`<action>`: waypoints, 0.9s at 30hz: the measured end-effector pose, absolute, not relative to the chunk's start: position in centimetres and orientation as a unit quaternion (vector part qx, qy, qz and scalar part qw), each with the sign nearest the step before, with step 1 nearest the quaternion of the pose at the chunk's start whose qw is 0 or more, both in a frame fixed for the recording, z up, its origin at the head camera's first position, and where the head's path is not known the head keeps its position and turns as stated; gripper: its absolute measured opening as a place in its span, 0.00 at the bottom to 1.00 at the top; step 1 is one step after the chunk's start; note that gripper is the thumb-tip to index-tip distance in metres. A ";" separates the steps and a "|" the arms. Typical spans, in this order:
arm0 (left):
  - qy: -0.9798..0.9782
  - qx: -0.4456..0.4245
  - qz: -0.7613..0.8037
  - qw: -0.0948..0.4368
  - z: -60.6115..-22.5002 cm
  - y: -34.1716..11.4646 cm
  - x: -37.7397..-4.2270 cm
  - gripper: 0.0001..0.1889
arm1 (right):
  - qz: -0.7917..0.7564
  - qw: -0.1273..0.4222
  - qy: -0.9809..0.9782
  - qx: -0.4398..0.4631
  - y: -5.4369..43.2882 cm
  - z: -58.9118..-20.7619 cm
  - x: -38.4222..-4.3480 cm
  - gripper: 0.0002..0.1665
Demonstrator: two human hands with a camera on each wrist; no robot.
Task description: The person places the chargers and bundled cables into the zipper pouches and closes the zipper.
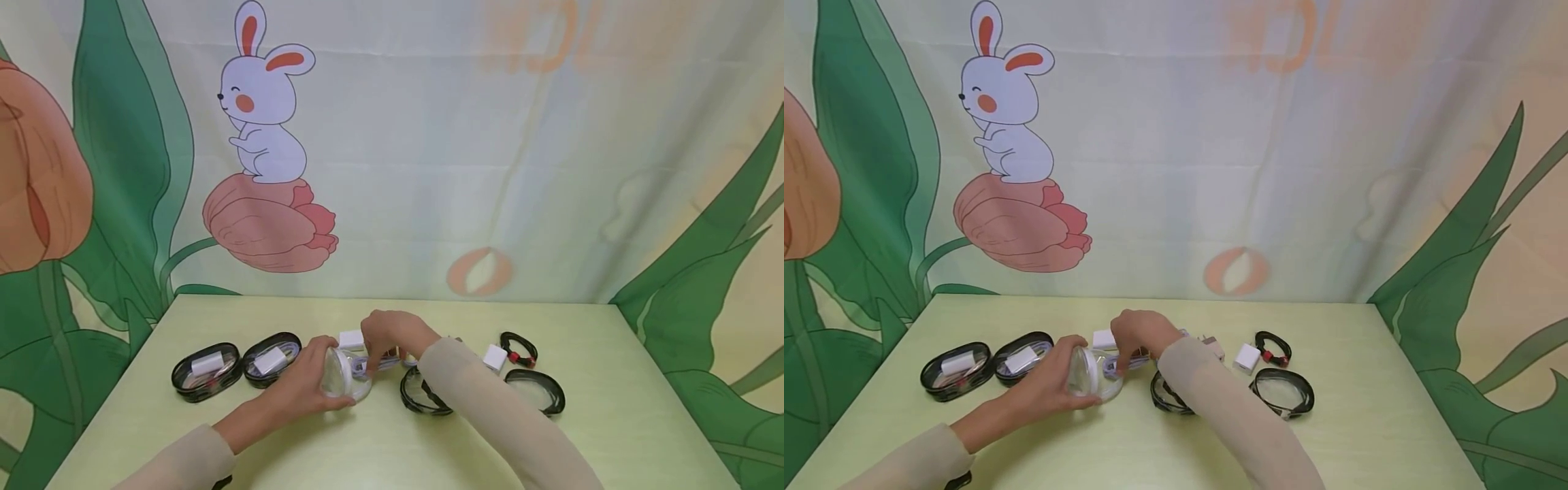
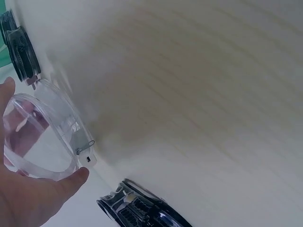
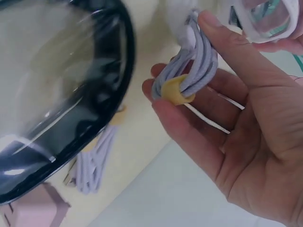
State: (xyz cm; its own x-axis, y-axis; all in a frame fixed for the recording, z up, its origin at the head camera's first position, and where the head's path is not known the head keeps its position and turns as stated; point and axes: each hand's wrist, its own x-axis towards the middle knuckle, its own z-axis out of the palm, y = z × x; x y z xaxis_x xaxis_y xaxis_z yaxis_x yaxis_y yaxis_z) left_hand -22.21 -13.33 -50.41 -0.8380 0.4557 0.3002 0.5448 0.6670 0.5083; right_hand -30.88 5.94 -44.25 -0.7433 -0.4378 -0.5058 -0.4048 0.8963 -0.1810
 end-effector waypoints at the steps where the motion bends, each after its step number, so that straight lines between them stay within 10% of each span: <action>1: -0.910 -0.274 -0.302 0.072 -50.5 -13.3 -22.2 0.50 | -0.032 0.280 0.935 -0.216 5.7 -44.2 -30.9 0.16; 27: -0.900 -0.258 -0.348 0.038 -50.5 -13.1 -22.8 0.50 | -0.206 0.324 0.906 -0.180 5.0 -43.8 -29.7 0.11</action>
